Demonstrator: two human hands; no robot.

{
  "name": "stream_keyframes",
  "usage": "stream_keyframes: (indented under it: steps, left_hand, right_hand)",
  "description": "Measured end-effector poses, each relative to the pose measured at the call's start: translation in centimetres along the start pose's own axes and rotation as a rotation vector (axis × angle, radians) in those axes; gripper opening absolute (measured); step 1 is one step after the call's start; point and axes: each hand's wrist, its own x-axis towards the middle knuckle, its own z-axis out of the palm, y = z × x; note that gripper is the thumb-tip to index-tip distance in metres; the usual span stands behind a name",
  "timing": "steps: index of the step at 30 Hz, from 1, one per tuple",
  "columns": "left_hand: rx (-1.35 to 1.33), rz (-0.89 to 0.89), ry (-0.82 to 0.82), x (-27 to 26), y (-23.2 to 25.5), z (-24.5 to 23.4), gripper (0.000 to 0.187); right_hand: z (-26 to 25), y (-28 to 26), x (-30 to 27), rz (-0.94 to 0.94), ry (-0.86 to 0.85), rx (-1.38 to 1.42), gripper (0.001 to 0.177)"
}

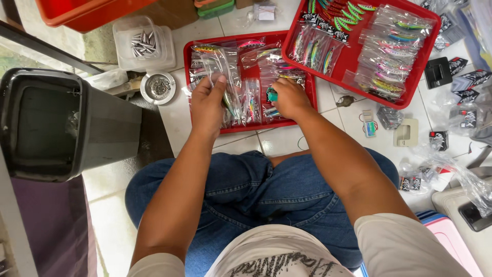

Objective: The person places individual fishing lures into small plastic bags by hand and then organizes the bags into a red plastic tray.

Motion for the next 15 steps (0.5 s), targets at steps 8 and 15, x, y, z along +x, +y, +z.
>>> stream_keyframes:
  steps: [8,15]
  left_hand:
    - [-0.122,-0.026,-0.118,0.7,-1.2,-0.7,0.018]
    - [-0.122,0.066,-0.197,1.5,-2.5,-1.4,0.02]
  right_hand:
    - [1.2,1.5,0.4,-0.049,0.077,0.008,0.031]
    - [-4.6,-1.4,-1.0,0.126,0.267,0.462,0.036]
